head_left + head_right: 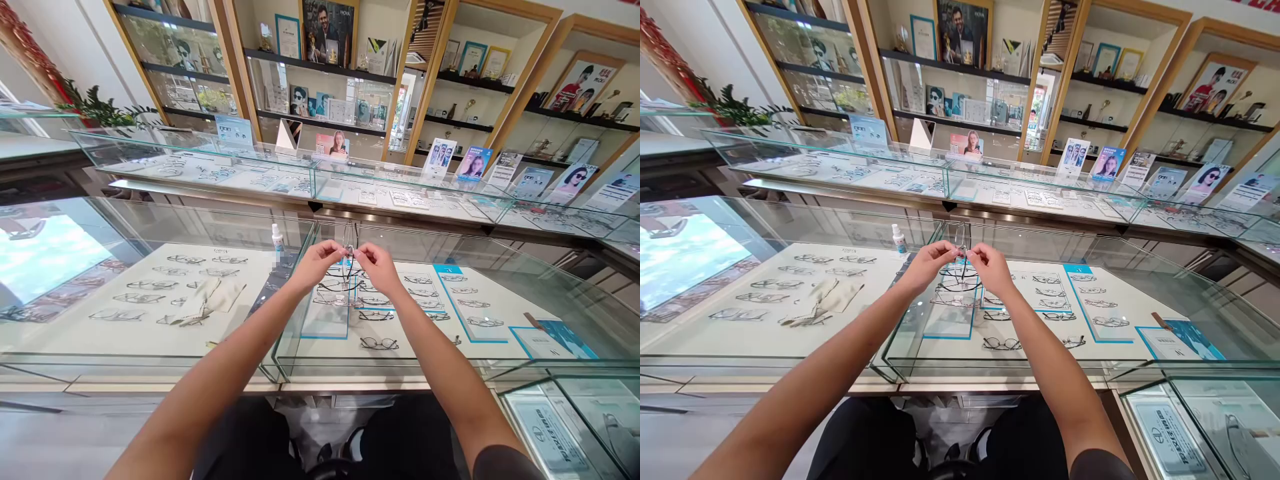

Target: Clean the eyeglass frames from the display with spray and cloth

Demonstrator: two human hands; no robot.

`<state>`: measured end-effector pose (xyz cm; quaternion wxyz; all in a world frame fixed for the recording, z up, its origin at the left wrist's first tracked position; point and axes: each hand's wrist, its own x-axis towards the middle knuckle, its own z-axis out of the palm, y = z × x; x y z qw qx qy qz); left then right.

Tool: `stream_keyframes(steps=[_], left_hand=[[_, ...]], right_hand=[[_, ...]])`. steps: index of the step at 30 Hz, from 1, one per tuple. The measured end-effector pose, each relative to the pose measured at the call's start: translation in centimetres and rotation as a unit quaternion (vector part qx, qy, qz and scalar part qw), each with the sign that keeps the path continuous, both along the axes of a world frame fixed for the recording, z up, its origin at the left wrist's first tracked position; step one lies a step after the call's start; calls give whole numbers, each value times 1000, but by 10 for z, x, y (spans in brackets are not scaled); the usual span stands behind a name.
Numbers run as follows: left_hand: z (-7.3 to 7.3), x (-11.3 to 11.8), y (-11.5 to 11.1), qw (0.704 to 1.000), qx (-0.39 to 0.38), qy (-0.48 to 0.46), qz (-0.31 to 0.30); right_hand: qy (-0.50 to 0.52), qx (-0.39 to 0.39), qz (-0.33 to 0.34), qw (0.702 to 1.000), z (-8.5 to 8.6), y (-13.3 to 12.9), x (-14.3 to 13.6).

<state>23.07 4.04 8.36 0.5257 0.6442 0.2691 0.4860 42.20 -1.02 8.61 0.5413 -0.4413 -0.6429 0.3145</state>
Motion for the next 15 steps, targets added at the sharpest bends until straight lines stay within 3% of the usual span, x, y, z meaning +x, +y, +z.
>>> stream_keyframes(steps=[4, 7, 10, 12, 15], left_hand=[[-15, -1, 10, 992, -32, -94, 80], [-21, -4, 16, 978, -46, -147, 141], [-22, -5, 13, 974, 16, -137, 177], [-21, -4, 7, 972, 90, -92, 196], [-20, -1, -6, 965, 176, -18, 192]], right_hand=[[88, -38, -63, 993, -11, 8, 3], [124, -124, -111, 978, -17, 6, 8], [87, -214, -60, 971, -14, -3, 6], [52, -191, -12, 980, -10, -11, -2], [9, -80, 8, 997, -8, -23, -17]])
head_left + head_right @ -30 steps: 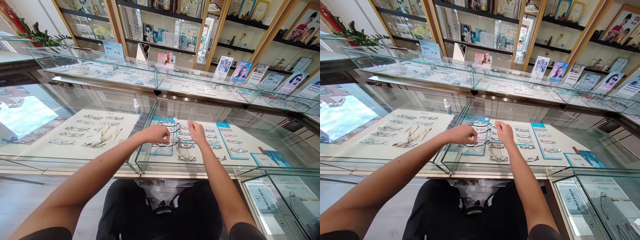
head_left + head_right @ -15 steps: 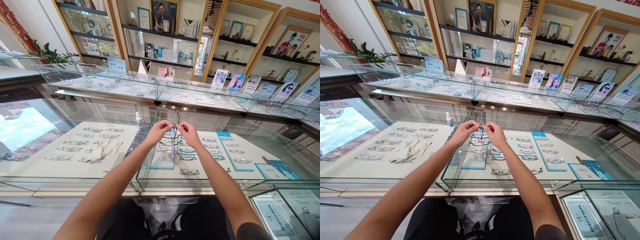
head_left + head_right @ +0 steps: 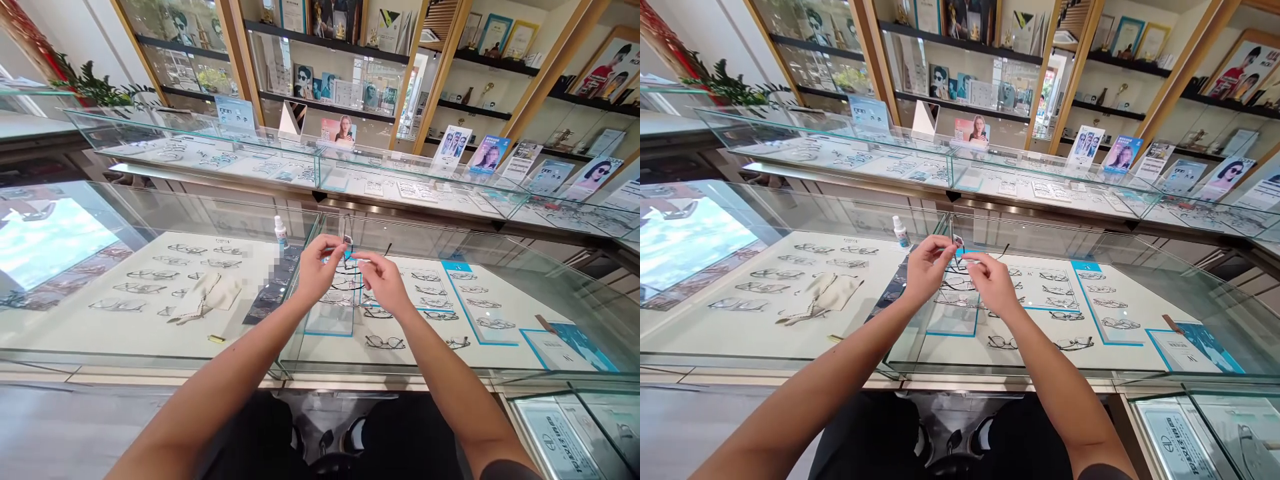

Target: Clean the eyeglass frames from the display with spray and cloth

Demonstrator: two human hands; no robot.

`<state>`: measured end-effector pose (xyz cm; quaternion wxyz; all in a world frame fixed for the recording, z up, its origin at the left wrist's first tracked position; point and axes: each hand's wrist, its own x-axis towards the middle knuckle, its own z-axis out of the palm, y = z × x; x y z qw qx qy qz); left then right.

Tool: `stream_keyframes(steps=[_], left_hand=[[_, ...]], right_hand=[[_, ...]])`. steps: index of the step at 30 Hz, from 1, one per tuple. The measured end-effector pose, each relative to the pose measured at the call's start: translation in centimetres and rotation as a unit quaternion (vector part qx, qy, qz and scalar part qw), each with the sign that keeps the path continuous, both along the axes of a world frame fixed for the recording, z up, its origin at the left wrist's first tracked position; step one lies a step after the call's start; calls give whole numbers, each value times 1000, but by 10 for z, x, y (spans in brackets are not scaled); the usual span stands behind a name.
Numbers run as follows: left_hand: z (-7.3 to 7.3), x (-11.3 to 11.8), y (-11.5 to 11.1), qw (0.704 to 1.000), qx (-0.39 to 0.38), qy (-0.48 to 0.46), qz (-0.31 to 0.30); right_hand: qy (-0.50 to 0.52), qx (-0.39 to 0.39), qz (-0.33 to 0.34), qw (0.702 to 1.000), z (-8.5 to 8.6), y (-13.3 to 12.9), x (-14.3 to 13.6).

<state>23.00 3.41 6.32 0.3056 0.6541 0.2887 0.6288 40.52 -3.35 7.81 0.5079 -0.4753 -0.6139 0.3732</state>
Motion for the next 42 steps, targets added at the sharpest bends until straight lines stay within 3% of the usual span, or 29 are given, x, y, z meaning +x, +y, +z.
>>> stream_keyframes(steps=[4, 8, 15, 20, 22, 27, 29, 34, 38, 42], left_hand=[[2, 2, -10, 996, 36, 75, 11], [3, 1, -11, 992, 39, 124, 2], [2, -3, -10, 989, 47, 130, -51], [7, -9, -11, 989, -2, 127, -79], [8, -8, -13, 989, -18, 118, -84], [6, -2, -18, 991, -43, 80, -99], [5, -1, -17, 991, -47, 70, -100], [6, -7, -7, 995, -82, -19, -62], [8, -11, -1, 989, -111, -61, -77], [9, -11, -3, 987, -109, -36, -116]], right_hand=[[-93, 52, -77, 991, -2, -4, -2], [-65, 89, -176, 978, -1, 2, 18], [-49, 125, -203, 970, 2, 3, 27], [-103, 237, -322, 911, 12, -1, 37], [-156, 249, -295, 909, 15, -2, 39], [-226, 192, -98, 950, 11, -4, 25], [-240, 178, -62, 952, 11, -7, 20], [-268, 117, -154, 944, 17, -14, 28], [-320, 30, -133, 938, 17, -14, 30], [-330, 101, -119, 931, 13, -11, 22]])
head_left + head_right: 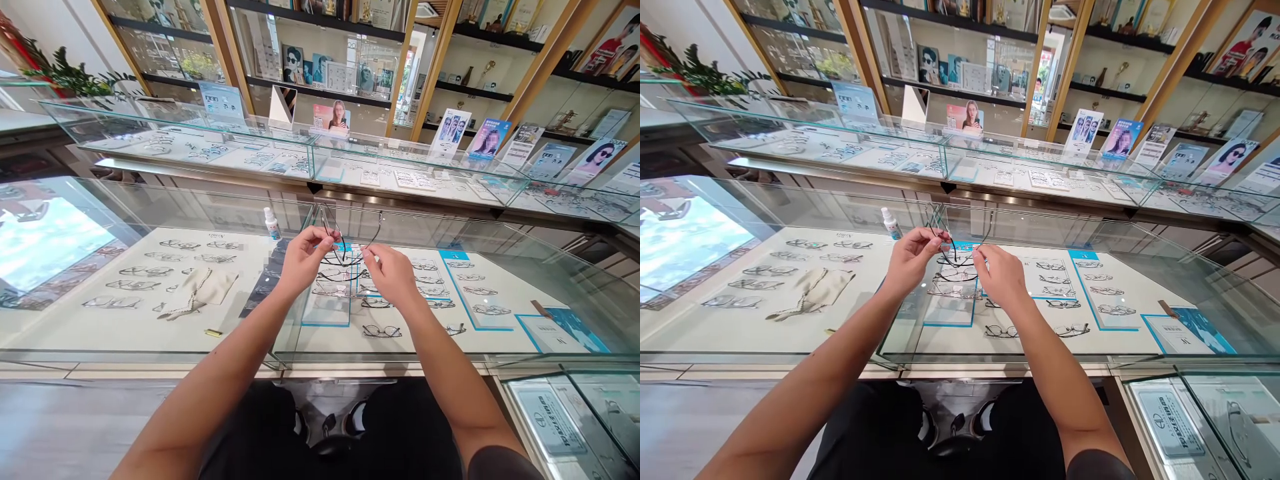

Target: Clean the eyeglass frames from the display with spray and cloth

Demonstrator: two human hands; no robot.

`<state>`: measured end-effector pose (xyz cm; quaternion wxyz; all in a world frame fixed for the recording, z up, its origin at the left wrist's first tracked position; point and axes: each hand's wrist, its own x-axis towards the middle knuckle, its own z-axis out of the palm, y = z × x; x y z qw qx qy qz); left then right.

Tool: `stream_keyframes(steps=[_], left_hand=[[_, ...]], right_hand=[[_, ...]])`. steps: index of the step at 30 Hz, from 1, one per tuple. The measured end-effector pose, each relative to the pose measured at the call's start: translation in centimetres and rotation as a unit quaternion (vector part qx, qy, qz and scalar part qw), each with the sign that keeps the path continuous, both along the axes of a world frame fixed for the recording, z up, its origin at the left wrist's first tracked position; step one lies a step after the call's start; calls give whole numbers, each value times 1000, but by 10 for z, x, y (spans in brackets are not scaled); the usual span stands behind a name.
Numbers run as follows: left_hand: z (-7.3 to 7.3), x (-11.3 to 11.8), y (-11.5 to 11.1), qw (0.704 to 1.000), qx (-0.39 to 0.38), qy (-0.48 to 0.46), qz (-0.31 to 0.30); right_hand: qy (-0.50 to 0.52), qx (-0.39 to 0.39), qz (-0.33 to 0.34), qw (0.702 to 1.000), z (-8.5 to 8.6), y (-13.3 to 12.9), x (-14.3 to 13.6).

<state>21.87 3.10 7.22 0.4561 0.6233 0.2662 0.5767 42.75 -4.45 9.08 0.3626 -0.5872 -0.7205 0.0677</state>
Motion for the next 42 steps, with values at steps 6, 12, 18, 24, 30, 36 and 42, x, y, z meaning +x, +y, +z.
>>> stream_keyframes(steps=[6, 12, 18, 24, 30, 36, 42], left_hand=[[-2, 2, -6, 992, 40, 114, -38], [20, -9, -14, 971, 72, 218, -68], [54, -25, -38, 830, 150, 504, -186], [34, -15, -46, 774, 158, 574, -217], [19, -9, -36, 738, 189, 619, -193], [21, -4, -30, 666, 220, 690, -175], [30, -2, -15, 674, 185, 702, -138]], right_hand=[[-139, 42, 73, 987, -6, 3, -8], [-30, 54, 99, 993, -2, 2, 5], [192, 94, -15, 977, 2, 13, 34], [184, 61, -1, 981, -7, 20, 30], [177, 49, 11, 983, -11, 21, 25], [183, 55, 14, 982, -10, 22, 27], [180, 58, 10, 982, -9, 21, 28]])
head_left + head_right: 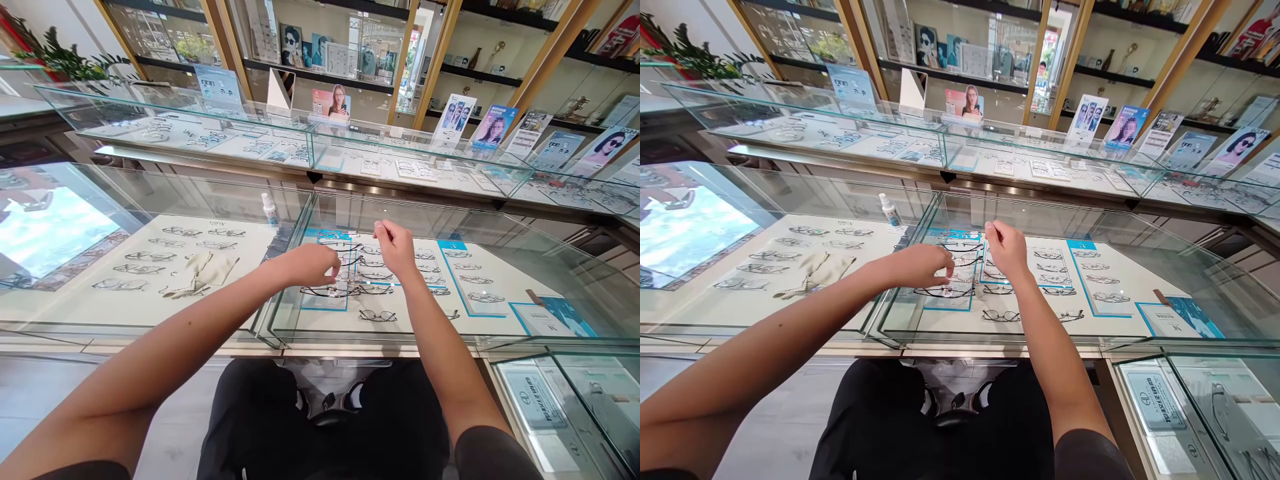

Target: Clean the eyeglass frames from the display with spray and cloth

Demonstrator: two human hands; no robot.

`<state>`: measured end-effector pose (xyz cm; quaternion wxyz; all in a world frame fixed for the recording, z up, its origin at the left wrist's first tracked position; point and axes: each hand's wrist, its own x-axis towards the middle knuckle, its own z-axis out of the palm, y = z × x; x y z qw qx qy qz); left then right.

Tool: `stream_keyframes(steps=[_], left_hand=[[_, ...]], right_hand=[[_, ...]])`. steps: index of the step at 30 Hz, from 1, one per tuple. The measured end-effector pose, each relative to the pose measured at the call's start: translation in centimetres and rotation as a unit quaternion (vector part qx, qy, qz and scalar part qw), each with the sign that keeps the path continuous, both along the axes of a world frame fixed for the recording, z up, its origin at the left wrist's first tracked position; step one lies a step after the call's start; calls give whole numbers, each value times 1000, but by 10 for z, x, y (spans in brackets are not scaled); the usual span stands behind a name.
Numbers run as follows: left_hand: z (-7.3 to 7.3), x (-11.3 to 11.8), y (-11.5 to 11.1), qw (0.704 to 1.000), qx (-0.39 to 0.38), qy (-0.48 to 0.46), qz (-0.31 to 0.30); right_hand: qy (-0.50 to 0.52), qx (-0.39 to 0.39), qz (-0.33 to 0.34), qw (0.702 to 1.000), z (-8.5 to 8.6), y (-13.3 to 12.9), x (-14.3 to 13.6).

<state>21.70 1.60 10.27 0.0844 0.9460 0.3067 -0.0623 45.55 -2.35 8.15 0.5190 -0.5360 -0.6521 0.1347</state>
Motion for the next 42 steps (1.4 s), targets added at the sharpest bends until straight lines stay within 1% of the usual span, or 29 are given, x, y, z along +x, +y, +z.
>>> stream_keyframes(steps=[2, 4, 6, 8, 11, 13, 15, 17, 18, 20, 22, 24, 26, 27, 29, 31, 34, 36, 37, 39, 40, 42], left_hand=[[0, 4, 6, 1000, 24, 4, 15], [-2, 8, 11, 999, 33, 19, 15], [-7, 12, 16, 999, 25, 27, 6], [-11, 13, 20, 1000, 8, 14, -1], [-12, 8, 29, 998, -45, -39, -11], [-6, 2, 36, 991, -101, -89, -25], [1, -4, 43, 975, -157, -153, -32], [7, -7, 47, 946, -202, -251, -15], [7, -6, 47, 923, -222, -314, 1], [3, 0, 46, 857, -255, -447, 39], [-6, 10, 42, 783, -273, -553, 76], [-17, 20, 35, 727, -274, -621, 109], [-27, 27, 29, 693, -276, -653, 131], [-31, 29, 25, 684, -277, -662, 137], [-36, 30, 21, 676, -275, -669, 141], [-39, 30, 17, 680, -271, -668, 138], [-41, 29, 16, 685, -271, -663, 130], [-41, 28, 18, 687, -262, -665, 131], [-41, 26, 19, 690, -253, -665, 133], [-40, 21, 23, 705, -227, -657, 139], [-40, 19, 26, 716, -212, -650, 141], [-40, 13, 31, 741, -183, -630, 143]], right_hand=[[1, -2, -1, 1000, 0, 0, 0], [0, -3, -4, 1000, 0, 1, 1], [-2, -2, -8, 1000, 1, 1, 1], [0, -1, -10, 1000, 1, 1, 1], [7, 7, -15, 1000, 3, 1, 5], [20, 26, -24, 999, 5, 2, 10], [51, 46, -40, 997, 7, 4, 16], [90, 54, -50, 993, 7, 6, 20], [105, 50, -46, 992, 7, 7, 20], [115, 27, -3, 993, 4, 8, 15], [105, -3, 62, 993, 0, 7, 5], [97, -31, 107, 989, -5, 5, -7], [94, -47, 119, 987, -9, 3, -16], [96, -51, 119, 987, -11, 3, -19], [101, -54, 116, 987, -14, 3, -23], [109, -60, 114, 986, -16, 3, -24], [113, -71, 112, 985, -18, 4, -24], [103, -61, 97, 988, -18, 4, -23], [90, -47, 79, 992, -18, 4, -21], [41, -8, 18, 999, -16, 3, -16], [11, 13, -23, 1000, -14, 3, -13], [-40, 51, -112, 992, -10, 2, -5]])
